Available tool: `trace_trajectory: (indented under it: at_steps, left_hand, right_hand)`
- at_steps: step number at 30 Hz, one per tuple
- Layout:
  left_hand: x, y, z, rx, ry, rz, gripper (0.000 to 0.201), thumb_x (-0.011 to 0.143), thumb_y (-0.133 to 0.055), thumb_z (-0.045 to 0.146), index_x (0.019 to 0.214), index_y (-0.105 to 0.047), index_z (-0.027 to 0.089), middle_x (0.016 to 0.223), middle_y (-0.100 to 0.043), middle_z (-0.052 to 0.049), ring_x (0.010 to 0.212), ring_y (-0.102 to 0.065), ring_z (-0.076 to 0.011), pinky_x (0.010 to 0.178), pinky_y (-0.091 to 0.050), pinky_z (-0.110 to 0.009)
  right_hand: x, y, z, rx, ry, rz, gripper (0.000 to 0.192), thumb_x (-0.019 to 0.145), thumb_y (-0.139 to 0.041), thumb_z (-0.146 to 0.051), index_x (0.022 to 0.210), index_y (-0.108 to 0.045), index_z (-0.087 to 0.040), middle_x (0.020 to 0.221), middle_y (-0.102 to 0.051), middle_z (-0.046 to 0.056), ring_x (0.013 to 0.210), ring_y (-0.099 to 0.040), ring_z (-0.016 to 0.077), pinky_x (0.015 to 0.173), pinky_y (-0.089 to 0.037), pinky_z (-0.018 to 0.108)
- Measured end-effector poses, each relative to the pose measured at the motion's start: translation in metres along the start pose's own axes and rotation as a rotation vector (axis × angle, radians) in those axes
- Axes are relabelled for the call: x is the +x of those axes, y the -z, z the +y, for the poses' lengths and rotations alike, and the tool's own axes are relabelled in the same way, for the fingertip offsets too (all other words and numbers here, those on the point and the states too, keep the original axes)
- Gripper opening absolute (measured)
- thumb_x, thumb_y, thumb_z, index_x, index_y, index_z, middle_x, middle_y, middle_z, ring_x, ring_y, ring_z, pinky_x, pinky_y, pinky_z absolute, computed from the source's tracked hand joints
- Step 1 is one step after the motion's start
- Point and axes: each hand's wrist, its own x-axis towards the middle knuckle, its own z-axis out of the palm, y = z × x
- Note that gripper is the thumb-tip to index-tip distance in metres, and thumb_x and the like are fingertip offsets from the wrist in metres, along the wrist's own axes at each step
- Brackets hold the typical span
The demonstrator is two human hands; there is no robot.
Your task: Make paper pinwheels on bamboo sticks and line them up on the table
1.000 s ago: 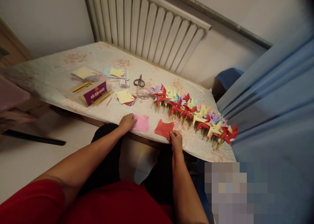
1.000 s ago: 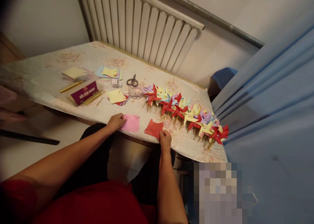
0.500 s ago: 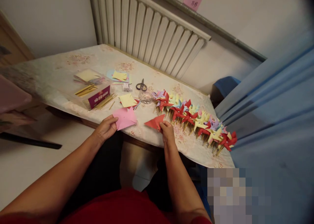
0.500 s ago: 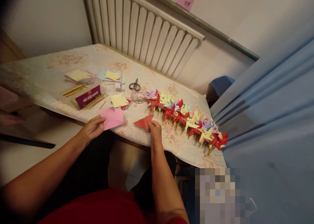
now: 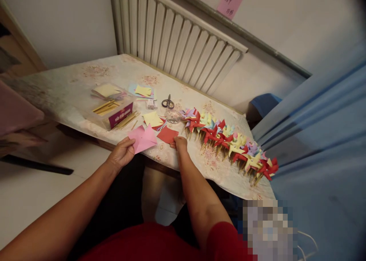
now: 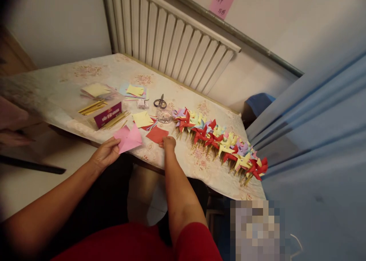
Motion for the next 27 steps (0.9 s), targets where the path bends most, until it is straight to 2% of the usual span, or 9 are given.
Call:
trace_trajectory:
  at_steps: [3, 6, 10, 13, 15, 17, 22, 24, 27]
  left_hand:
    - [0.0, -0.002, -0.001, 0.009, 0.0, 0.013, 0.034, 0.078, -0.057, -0.001, 0.107, -0.067, 0.014, 0.105, -0.074, -0.01, 0.099, -0.071, -0.0207, 0.092, -0.059, -0.035]
    - [0.001, -0.001, -0.002, 0.027, 0.015, 0.009, 0.033, 0.079, -0.056, -0.001, 0.107, -0.067, 0.013, 0.106, -0.073, -0.01, 0.096, -0.071, -0.0185, 0.091, -0.059, -0.032]
    - [0.005, 0.0, -0.005, 0.061, 0.07, -0.024, 0.03, 0.077, -0.059, 0.0, 0.102, -0.067, 0.012, 0.104, -0.073, -0.01, 0.091, -0.071, -0.0164, 0.088, -0.059, -0.029]
    - [0.009, -0.011, -0.016, 0.139, 0.118, -0.009, 0.023, 0.072, -0.062, -0.001, 0.091, -0.065, 0.012, 0.09, -0.072, -0.007, 0.081, -0.071, -0.0141, 0.081, -0.059, -0.026]
    - [0.012, -0.024, -0.029, 0.246, 0.177, 0.008, 0.017, 0.07, -0.063, 0.001, 0.081, -0.06, 0.013, 0.075, -0.068, -0.003, 0.068, -0.068, -0.0129, 0.071, -0.059, -0.024]
    - [0.015, -0.039, -0.047, 0.43, 0.202, 0.036, 0.015, 0.068, -0.064, 0.004, 0.073, -0.056, 0.015, 0.066, -0.063, -0.001, 0.058, -0.063, -0.0123, 0.06, -0.055, -0.023]
    - [0.027, -0.068, -0.092, 0.597, 0.219, 0.034, 0.017, 0.064, -0.064, 0.008, 0.066, -0.05, 0.017, 0.054, -0.055, 0.002, 0.046, -0.053, -0.012, 0.046, -0.041, -0.022]
    - [0.033, -0.076, -0.106, 0.67, 0.21, 0.039, 0.019, 0.064, -0.065, 0.01, 0.064, -0.047, 0.018, 0.051, -0.052, 0.004, 0.043, -0.049, -0.0112, 0.044, -0.036, -0.022]
    - [0.042, -0.084, -0.12, 0.792, 0.172, 0.046, 0.019, 0.066, -0.064, 0.013, 0.063, -0.046, 0.019, 0.051, -0.049, 0.004, 0.046, -0.048, -0.0122, 0.048, -0.036, -0.024]
  right_hand:
    - [-0.005, 0.009, 0.01, -0.171, -0.001, 0.027, 0.011, 0.076, -0.054, -0.013, 0.084, -0.06, -0.016, 0.044, -0.054, -0.005, 0.044, -0.059, 0.016, 0.045, -0.048, 0.023]
    - [-0.021, 0.033, 0.02, -0.346, 0.096, 0.07, 0.019, 0.081, -0.053, -0.017, 0.097, -0.063, -0.015, 0.052, -0.059, -0.004, 0.05, -0.061, 0.0156, 0.051, -0.047, 0.022]
    - [-0.043, 0.081, 0.034, -0.6, 0.305, 0.173, 0.018, 0.086, -0.05, -0.015, 0.092, -0.067, -0.018, 0.077, -0.067, 0.003, 0.076, -0.063, 0.0164, 0.069, -0.044, 0.024]
    - [-0.052, 0.114, 0.047, -0.753, 0.401, 0.233, 0.019, 0.089, -0.049, -0.014, 0.091, -0.067, -0.016, 0.087, -0.067, 0.007, 0.081, -0.059, 0.0168, 0.072, -0.039, 0.025]
    - [-0.053, 0.127, 0.056, -0.828, 0.445, 0.255, 0.019, 0.091, -0.049, -0.014, 0.091, -0.067, -0.015, 0.09, -0.066, 0.007, 0.082, -0.057, 0.0166, 0.072, -0.037, 0.025]
    - [-0.053, 0.132, 0.065, -0.885, 0.483, 0.269, 0.018, 0.092, -0.049, -0.015, 0.093, -0.067, -0.016, 0.094, -0.064, 0.007, 0.083, -0.055, 0.0161, 0.071, -0.036, 0.024]
    - [-0.052, 0.128, 0.075, -0.973, 0.521, 0.32, 0.017, 0.094, -0.048, -0.017, 0.094, -0.066, -0.016, 0.094, -0.061, 0.006, 0.078, -0.052, 0.0154, 0.066, -0.032, 0.025]
    - [-0.051, 0.127, 0.076, -1.033, 0.541, 0.348, 0.016, 0.094, -0.049, -0.018, 0.093, -0.065, -0.017, 0.092, -0.061, 0.005, 0.075, -0.051, 0.0152, 0.064, -0.031, 0.026]
    - [-0.051, 0.127, 0.076, -1.122, 0.57, 0.381, 0.014, 0.093, -0.05, -0.017, 0.09, -0.064, -0.017, 0.09, -0.06, 0.005, 0.073, -0.05, 0.0148, 0.062, -0.029, 0.026]
